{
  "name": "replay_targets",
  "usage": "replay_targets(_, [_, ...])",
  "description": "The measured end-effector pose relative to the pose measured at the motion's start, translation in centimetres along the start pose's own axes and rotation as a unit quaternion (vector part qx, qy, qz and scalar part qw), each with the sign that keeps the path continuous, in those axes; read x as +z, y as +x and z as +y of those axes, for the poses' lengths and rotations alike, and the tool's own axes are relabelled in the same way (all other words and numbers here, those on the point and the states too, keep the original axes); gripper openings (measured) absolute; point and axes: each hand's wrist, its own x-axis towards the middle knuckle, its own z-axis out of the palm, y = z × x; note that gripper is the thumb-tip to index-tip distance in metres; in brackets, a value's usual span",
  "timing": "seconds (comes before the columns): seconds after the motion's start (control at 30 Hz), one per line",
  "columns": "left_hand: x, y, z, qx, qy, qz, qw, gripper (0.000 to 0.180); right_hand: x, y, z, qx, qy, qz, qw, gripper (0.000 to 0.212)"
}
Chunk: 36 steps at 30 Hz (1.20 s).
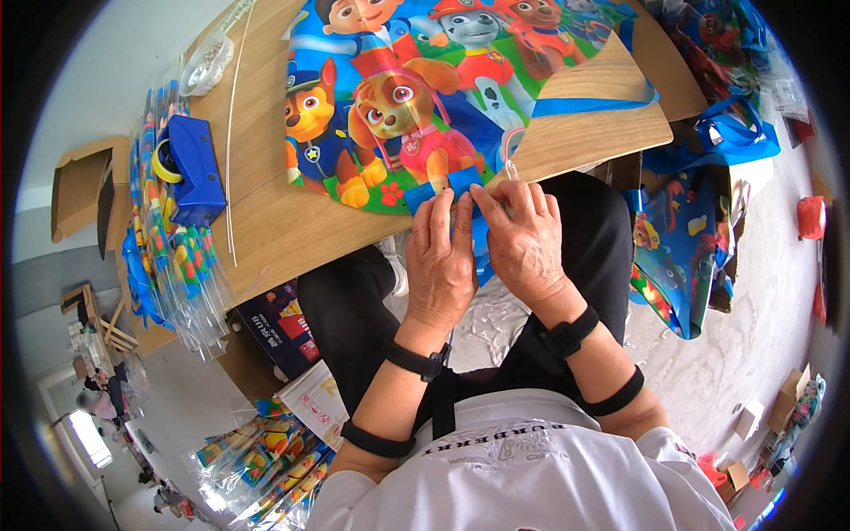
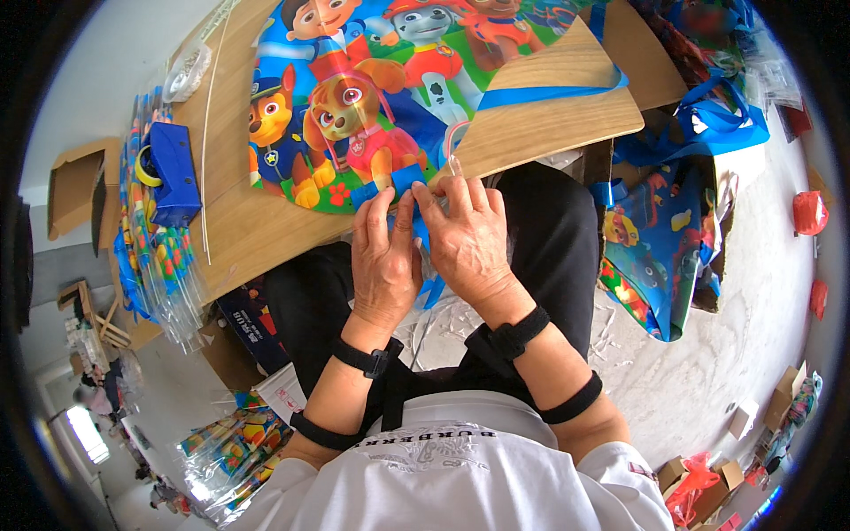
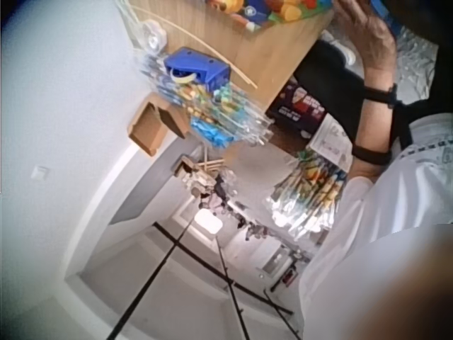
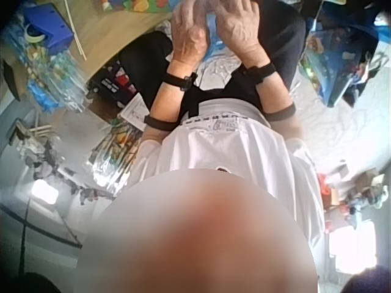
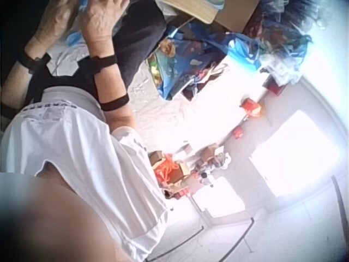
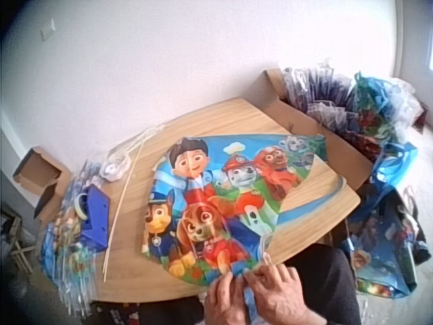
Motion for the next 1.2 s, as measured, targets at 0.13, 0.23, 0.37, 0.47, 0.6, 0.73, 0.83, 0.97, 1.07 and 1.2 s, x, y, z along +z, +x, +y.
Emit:
replay_targets(0.13, [-0.17, -0.24, 0.36, -0.009, 0.034, 0.011, 0.999, 0.054, 0.31, -0.08, 0.11, -0.002, 0.001, 0.007, 1.0, 0.04])
replay_targets(0.23, [0.18, -0.62, 0.24, -0.02, 0.015, 0.002, 1.0, 0.062, 0.31, -0.03, 0.1, 0.0, 0.003, 0.007, 1.0, 0.04])
replay_targets(0.37, [0.2, -0.63, 0.25, -0.022, 0.017, -0.003, 1.0, 0.062, 0.29, 0.0, 0.18, 0.0, 0.004, 0.006, 1.0, 0.039])
replay_targets(0.47, [0.11, -0.52, 0.4, -0.014, 0.046, 0.014, 0.999, 0.055, 0.38, -0.05, 0.31, -0.002, 0.006, 0.008, 1.0, 0.039])
replay_targets(0.6, [-0.02, -0.49, 0.43, -0.018, 0.049, 0.005, 0.999, 0.055, 0.26, 0.0, 0.14, -0.003, 0.007, 0.005, 1.0, 0.04])
replay_targets(0.73, [-0.06, -0.49, 0.37, -0.018, 0.049, 0.0, 0.999, 0.056, 0.23, -0.06, 0.17, -0.008, 0.005, 0.006, 1.0, 0.041])
replay_targets(0.83, [-0.04, -0.42, 0.4, -0.016, 0.05, 0.003, 0.999, 0.057, 0.24, -0.13, 0.23, -0.009, 0.008, 0.006, 1.0, 0.042])
replay_targets(0.97, [0.03, -0.44, 0.37, -0.017, 0.051, 0.005, 0.999, 0.056, 0.47, -0.2, 0.27, -0.017, 0.006, 0.016, 1.0, 0.043])
replay_targets(1.07, [0.12, -0.47, 0.29, -0.016, 0.056, 0.003, 0.998, 0.056, 0.55, -0.25, 0.19, -0.014, 0.006, 0.02, 1.0, 0.044])
replay_targets(1.2, [0.15, -0.46, 0.34, -0.019, 0.026, 0.0, 0.999, 0.062, 0.49, -0.19, 0.22, -0.014, 0.008, 0.022, 1.0, 0.045])
